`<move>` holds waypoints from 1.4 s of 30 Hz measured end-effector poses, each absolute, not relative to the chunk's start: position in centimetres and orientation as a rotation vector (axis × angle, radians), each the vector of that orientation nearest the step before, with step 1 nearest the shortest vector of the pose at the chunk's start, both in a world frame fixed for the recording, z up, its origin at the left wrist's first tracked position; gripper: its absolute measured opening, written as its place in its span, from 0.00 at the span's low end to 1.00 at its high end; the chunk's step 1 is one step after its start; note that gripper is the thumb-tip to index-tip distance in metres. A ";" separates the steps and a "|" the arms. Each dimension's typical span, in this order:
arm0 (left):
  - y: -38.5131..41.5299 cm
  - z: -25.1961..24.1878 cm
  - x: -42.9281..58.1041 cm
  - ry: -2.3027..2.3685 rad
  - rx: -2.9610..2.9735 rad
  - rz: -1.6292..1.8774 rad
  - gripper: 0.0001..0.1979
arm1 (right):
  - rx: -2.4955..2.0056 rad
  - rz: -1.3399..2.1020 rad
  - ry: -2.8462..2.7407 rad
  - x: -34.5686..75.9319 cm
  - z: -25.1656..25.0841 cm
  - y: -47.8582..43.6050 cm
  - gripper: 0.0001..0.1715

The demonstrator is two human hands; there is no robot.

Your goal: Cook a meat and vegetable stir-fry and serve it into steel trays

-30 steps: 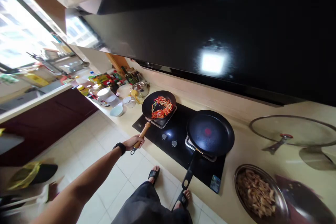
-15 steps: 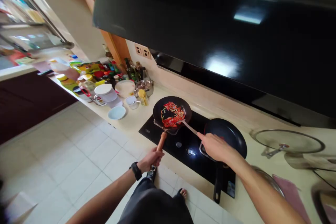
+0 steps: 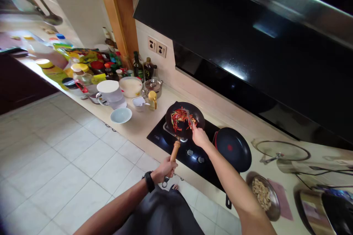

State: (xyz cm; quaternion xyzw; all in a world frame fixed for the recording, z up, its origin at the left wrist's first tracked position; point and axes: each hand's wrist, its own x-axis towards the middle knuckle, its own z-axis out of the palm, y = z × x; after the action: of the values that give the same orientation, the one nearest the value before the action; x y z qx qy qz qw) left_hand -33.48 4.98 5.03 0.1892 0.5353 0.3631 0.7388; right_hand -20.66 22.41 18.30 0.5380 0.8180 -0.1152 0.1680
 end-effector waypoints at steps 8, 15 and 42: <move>4.9 5.4 -33.6 1.248 0.409 0.804 0.12 | 1.284 -0.350 2.286 -15.8 23.8 19.6 0.26; 4.9 5.4 -33.6 1.365 0.516 0.764 0.15 | 1.223 -0.326 2.307 -17.1 24.1 20.2 0.23; 3.6 7.4 -32.6 2.065 1.527 0.663 0.16 | 1.196 -0.269 2.338 -14.9 20.0 23.5 0.32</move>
State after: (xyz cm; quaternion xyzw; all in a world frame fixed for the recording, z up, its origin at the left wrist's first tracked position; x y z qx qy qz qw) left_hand -32.60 3.65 7.37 0.5587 0.7553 0.2427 0.2420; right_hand -14.87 23.48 19.99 0.4387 0.8581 -0.0987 0.2481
